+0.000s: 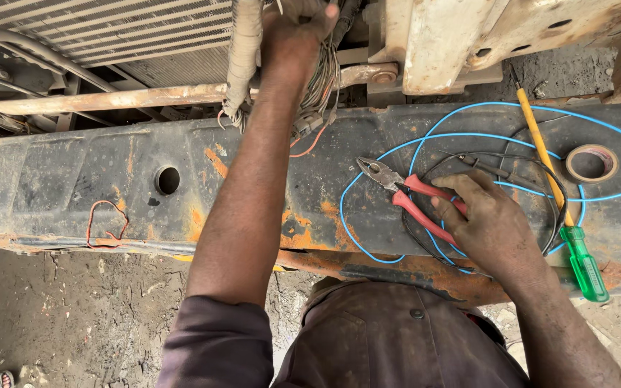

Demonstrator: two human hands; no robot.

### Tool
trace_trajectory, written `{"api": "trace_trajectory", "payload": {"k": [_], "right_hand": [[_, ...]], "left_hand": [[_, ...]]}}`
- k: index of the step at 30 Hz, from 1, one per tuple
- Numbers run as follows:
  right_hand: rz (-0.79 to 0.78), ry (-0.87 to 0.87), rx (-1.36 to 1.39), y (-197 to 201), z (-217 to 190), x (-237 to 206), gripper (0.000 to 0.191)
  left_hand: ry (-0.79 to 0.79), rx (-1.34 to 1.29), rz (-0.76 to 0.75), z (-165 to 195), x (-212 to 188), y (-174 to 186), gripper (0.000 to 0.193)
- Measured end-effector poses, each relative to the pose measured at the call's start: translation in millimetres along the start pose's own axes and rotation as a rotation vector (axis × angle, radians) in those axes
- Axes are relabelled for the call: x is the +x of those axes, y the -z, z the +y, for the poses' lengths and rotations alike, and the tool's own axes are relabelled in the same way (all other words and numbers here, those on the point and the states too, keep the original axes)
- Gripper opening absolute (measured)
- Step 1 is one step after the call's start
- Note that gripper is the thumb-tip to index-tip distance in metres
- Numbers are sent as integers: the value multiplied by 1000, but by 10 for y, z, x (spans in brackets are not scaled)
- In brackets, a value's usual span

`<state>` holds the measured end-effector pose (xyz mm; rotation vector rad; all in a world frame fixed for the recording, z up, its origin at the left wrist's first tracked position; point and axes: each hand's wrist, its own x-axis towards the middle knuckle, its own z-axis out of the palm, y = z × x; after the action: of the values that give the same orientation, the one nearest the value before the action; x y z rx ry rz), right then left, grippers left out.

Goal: The person works on a vehicle's wiring harness near the radiator, using pliers to strip insulation and manipulate wires. The person repeatedly handles the same wire bundle, cutting and adjusting connections while tools and tape lie nearby.

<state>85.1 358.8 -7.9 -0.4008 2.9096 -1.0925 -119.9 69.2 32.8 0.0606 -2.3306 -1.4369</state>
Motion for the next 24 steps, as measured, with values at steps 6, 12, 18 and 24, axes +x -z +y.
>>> {"api": "trace_trajectory", "payload": {"k": [6, 12, 18, 24], "right_hand": [[83, 242, -265, -149, 31, -111, 56], [52, 171, -446, -210, 16, -296, 71], [-143, 78, -576, -155, 77, -230, 70], [-253, 136, -678, -174, 111, -166, 59]], "left_hand": [[256, -2, -55, 135, 64, 2, 40], [-388, 295, -234, 560, -802, 600, 43], [-139, 398, -32, 360, -1679, 1149, 16], [194, 3, 83, -23, -2026, 1146, 14]]}}
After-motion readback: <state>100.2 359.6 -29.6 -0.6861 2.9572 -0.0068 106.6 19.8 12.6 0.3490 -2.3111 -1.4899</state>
